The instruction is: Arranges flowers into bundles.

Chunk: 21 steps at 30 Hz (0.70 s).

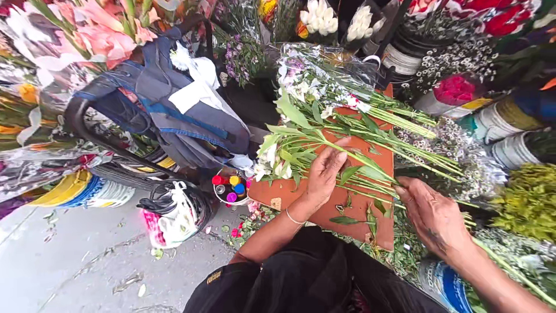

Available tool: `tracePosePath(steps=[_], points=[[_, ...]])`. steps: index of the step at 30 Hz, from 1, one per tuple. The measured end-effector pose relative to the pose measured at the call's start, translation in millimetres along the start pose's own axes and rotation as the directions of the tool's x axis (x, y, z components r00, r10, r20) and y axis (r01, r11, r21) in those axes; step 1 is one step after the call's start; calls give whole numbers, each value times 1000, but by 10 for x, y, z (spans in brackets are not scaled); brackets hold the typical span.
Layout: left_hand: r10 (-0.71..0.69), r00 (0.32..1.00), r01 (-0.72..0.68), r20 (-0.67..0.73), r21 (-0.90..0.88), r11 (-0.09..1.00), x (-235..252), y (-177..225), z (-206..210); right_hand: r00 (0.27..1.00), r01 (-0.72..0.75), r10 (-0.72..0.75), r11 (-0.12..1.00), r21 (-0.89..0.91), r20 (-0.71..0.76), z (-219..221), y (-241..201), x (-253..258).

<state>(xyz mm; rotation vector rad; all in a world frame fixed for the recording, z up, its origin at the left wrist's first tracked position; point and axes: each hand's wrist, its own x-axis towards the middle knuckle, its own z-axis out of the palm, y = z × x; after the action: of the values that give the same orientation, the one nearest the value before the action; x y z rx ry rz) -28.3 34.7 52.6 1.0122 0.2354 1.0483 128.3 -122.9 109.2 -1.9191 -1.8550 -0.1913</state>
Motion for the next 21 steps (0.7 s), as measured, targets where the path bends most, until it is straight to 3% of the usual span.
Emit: tracePosePath(steps=[5, 8, 11, 16, 21], points=[[-174, 959, 118, 223, 244, 962, -345, -202, 12, 975, -223, 223, 973, 54, 14, -16, 32, -644], [-246, 946, 165, 211, 341, 925, -496, -334, -186, 945, -328, 326, 939, 102, 34, -97, 201, -955], [-283, 939, 176, 195, 431, 885, -649, -369, -386, 942, -333, 336, 920, 206, 20, -86, 386, -1048], [-392, 898, 233, 200, 538, 810, -882, -391, -631, 968, -245, 249, 897, 369, 39, 159, 382, -515], [-371, 910, 195, 183, 601, 775, -1043, -405, -900, 994, -102, 77, 903, 417, 77, 579, 234, 214]])
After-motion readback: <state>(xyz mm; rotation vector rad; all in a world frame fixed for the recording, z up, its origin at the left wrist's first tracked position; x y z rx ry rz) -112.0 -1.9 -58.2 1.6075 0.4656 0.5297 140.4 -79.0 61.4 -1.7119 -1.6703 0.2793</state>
